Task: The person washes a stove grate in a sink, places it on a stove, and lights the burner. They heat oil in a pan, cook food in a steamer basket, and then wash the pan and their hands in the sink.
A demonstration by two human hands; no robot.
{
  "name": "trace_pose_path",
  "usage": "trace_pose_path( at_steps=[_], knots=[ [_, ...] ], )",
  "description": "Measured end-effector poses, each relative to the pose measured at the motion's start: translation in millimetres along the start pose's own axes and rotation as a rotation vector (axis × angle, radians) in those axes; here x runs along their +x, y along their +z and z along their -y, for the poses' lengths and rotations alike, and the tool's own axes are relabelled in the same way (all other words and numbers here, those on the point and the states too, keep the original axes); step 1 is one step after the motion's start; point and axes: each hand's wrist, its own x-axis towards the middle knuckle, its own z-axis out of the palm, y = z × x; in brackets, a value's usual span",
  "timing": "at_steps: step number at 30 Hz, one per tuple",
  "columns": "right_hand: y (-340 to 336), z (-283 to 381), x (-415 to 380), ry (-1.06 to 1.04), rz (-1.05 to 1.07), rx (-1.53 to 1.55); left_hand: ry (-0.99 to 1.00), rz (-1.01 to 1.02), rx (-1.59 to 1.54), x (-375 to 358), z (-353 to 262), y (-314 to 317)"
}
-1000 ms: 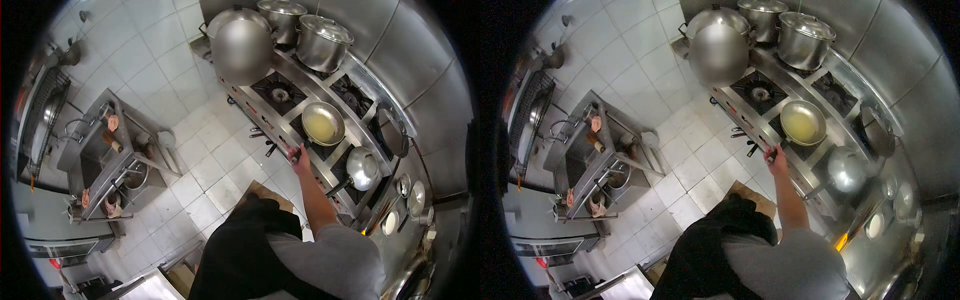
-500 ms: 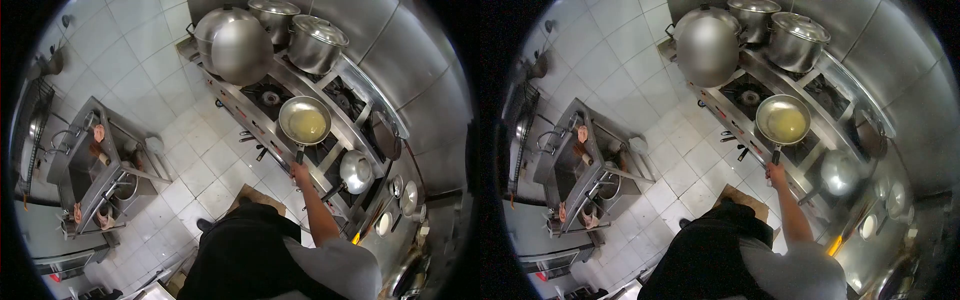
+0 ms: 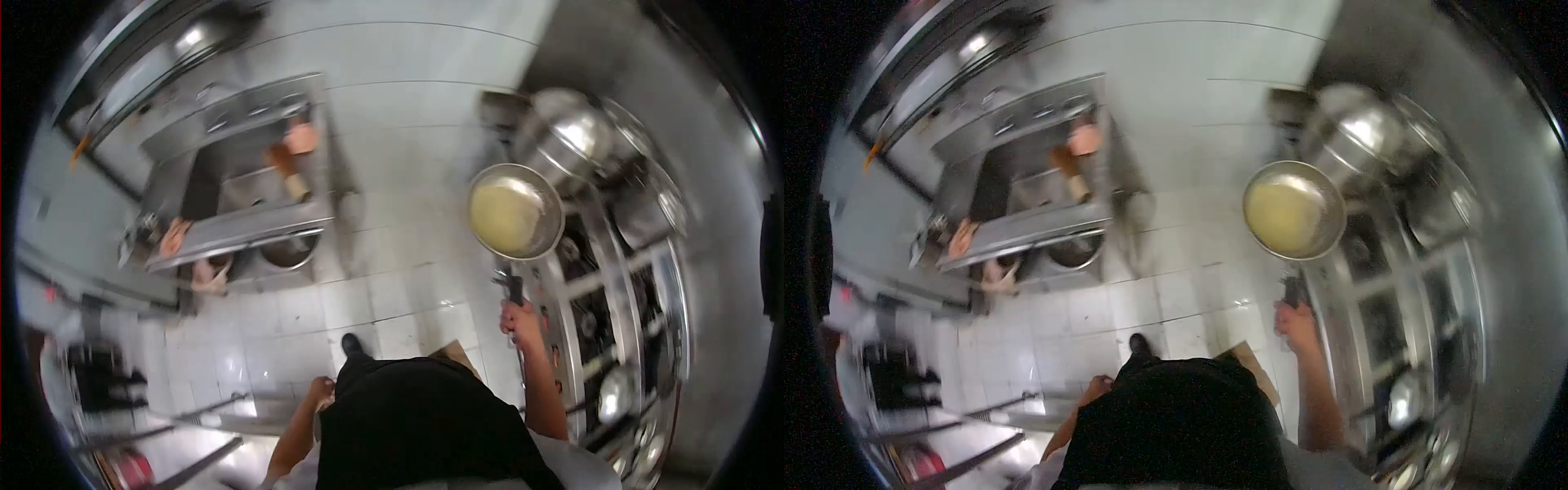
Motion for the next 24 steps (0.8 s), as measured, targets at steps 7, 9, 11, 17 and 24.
trace_pose_path(
  at_steps=[7, 9, 11, 17, 24],
  knots=[
    [215, 45, 58, -0.056, 0.306, -0.254, -0.042, -0.131, -0.270, -6, 94, -44],
    [270, 52, 79, -0.111, 0.384, -0.354, 0.025, -0.209, -0.350, -20, 96, -60],
    [324, 54, 103, -0.106, 0.423, -0.382, -0.436, -0.253, -0.863, -46, 45, -109],
    [463, 48, 166, -0.452, 0.423, -0.962, -0.293, -0.404, -0.878, -39, 62, -132],
    [536, 18, 192, -0.846, 0.184, -1.537, -0.002, -0.778, -0.839, -40, -21, -225]
  ],
)
